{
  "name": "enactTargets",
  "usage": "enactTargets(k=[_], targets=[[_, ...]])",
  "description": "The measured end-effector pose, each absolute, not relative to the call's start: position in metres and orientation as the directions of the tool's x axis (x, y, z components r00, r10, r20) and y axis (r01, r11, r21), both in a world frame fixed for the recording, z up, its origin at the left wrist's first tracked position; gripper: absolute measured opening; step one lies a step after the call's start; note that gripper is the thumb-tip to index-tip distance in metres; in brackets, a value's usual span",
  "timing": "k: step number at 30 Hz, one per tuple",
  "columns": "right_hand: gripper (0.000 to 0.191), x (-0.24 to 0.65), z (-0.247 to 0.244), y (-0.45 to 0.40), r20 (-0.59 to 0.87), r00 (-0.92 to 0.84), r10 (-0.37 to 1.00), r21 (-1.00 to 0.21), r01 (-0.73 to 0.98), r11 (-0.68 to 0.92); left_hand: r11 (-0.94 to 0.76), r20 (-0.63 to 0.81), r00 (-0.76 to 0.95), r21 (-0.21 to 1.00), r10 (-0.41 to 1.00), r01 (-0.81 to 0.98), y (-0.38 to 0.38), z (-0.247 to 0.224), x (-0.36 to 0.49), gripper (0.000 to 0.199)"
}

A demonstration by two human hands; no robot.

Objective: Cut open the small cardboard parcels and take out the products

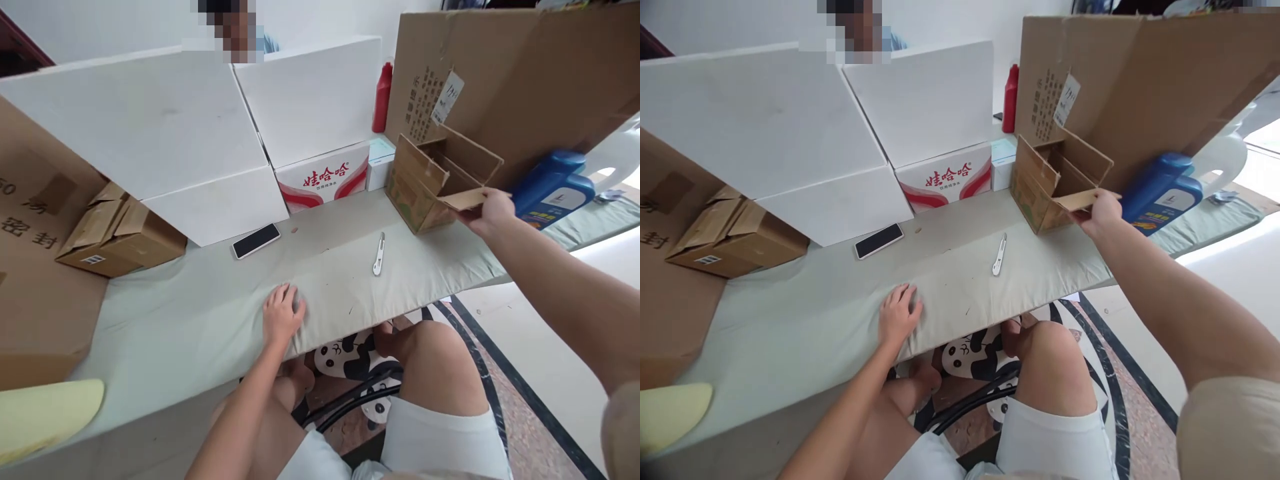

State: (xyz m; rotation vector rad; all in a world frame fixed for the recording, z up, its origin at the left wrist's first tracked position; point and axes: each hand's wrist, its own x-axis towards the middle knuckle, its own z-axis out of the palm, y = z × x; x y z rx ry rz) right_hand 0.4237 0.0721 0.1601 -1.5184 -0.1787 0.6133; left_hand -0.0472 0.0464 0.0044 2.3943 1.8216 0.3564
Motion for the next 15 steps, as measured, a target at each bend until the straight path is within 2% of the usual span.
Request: enactTargets(k=[5,9,15], targets=[[0.03,0.43,0.155,0.126,-0.319,0.797,0.513,-0.947,-0.297,-0.127,-0.277,0.11,0.259,0.205,0.96,0.939,0.048,0.002,-0.048,0.044],[0.047,0.428,0.15,0.167,-0.294,0.77,0.566,-0.956,-0.236,-0.176,-0.298,0.13,0.277,0.183,0.952,0.937,0.048,-0.002,-0.052,0.043],[0.059,0.422,0.147,0.22,-0.241,0.726,0.644,-0.966,-0.118,-0.229,-0.328,0.193,0.297,0.161,0.935,0.931,0.046,-0.009,-0.058,0.04]])
